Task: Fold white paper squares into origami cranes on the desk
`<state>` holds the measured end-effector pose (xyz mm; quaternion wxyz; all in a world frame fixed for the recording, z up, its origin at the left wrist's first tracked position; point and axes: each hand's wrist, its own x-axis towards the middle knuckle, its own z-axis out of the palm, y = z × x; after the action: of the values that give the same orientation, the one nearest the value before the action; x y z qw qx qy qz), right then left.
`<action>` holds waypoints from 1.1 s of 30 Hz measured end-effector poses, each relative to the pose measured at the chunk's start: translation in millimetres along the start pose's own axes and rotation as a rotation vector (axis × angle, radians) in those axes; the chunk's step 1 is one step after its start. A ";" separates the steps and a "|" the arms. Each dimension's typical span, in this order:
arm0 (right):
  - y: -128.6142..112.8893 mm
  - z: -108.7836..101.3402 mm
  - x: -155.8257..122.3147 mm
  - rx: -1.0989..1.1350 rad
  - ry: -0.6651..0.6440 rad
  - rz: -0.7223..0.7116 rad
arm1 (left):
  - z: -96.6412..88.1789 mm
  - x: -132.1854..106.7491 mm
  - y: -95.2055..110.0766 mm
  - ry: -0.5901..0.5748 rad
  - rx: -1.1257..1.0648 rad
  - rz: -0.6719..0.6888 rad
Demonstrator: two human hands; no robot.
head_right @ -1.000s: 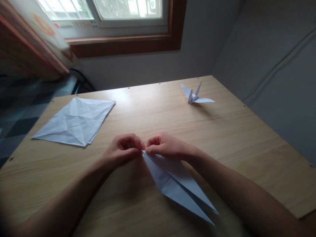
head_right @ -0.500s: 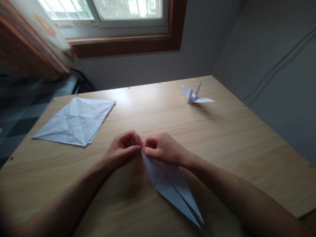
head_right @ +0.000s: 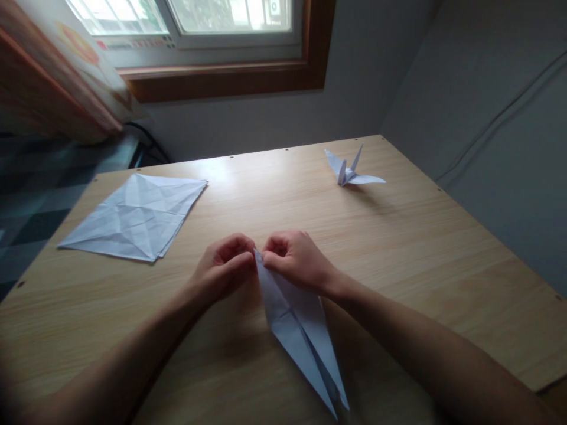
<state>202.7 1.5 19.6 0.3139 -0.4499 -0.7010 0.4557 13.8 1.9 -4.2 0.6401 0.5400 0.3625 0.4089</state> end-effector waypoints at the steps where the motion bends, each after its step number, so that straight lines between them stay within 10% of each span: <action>1: 0.0 0.4 -0.1 0.020 0.028 -0.002 | -0.2 -0.5 0.5 -0.014 0.071 0.001; 9: 1.1 4.2 -2.3 0.162 0.383 -0.088 | -0.8 -3.6 6.1 -0.155 0.451 0.075; 18: 34.7 -9.9 11.5 -0.187 0.097 -0.326 | -11.0 0.7 -2.3 0.397 0.789 0.422; 27: 51.3 -10.4 11.7 -0.592 0.037 -0.609 | -28.7 4.8 -1.0 0.066 1.128 0.542; 33: 28.5 2.8 -3.3 -0.783 0.026 -0.435 | -25.7 -1.0 3.6 -0.022 1.373 0.535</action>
<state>211.5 2.6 -7.8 0.2172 -0.3825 -0.8950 0.0735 -10.3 11.5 -4.5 0.0401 0.8932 0.3863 0.2265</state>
